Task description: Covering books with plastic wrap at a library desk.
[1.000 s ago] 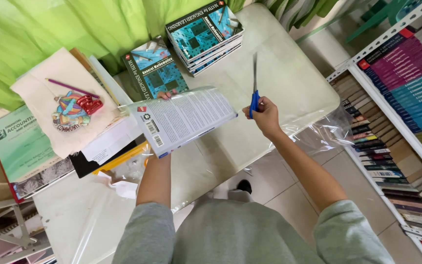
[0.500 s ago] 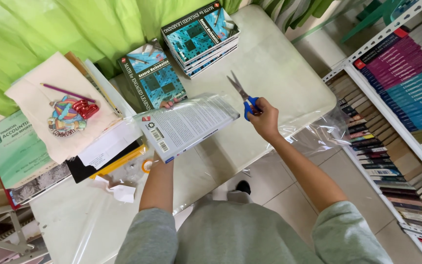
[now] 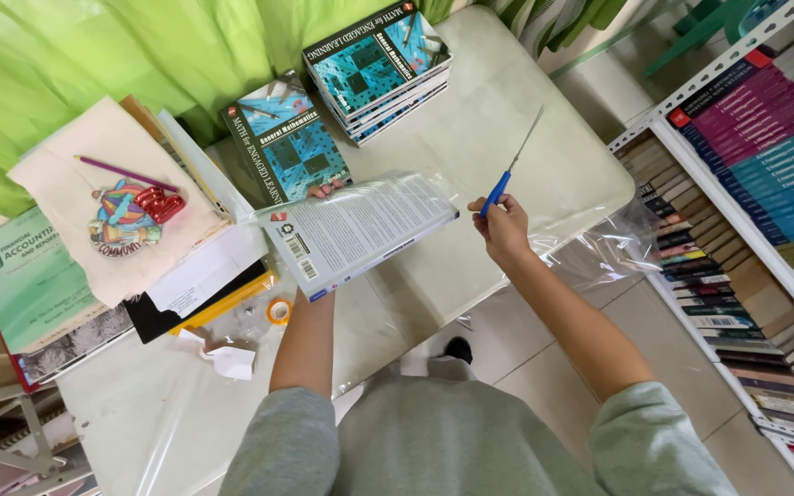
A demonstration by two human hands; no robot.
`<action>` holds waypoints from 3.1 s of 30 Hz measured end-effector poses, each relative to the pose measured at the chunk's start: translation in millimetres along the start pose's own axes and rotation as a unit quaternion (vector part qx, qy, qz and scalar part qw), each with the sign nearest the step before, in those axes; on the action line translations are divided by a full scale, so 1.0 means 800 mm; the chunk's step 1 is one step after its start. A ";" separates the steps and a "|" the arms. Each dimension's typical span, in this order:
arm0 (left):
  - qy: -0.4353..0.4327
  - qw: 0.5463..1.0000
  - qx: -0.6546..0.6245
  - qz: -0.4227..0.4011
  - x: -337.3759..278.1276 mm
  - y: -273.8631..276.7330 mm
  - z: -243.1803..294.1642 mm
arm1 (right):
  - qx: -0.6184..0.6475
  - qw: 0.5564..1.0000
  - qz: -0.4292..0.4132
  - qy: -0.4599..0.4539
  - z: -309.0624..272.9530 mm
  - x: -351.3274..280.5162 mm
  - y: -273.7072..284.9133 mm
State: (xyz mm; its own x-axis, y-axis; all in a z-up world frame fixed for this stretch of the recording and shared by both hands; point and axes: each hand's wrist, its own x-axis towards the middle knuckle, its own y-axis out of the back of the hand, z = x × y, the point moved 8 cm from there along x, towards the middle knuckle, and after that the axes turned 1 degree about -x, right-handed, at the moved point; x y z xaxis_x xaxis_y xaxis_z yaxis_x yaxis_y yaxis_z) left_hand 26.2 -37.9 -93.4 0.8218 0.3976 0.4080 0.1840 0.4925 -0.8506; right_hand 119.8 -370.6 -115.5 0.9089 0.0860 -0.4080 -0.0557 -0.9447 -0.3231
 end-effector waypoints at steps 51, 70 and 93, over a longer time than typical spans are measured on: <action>0.017 0.995 -0.065 0.070 -0.034 0.066 -0.023 | -0.641 0.730 0.065 0.229 -0.070 0.097 0.077; 0.266 0.871 0.021 0.413 -0.128 0.203 -0.099 | -0.569 0.818 0.034 0.074 0.022 0.086 0.041; 0.353 0.862 -0.065 0.358 -0.116 0.126 -0.119 | -0.345 0.834 -0.345 0.256 -0.065 -0.017 -0.138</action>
State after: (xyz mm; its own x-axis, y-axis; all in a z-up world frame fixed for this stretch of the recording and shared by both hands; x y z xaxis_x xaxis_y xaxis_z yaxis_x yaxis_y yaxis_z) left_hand 19.9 -98.8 -248.1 0.8649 -0.0303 -0.5011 -0.4850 0.2070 -0.8496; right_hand 135.4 -284.1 -29.9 0.6927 0.7058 0.1484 0.6450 -0.6983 0.3102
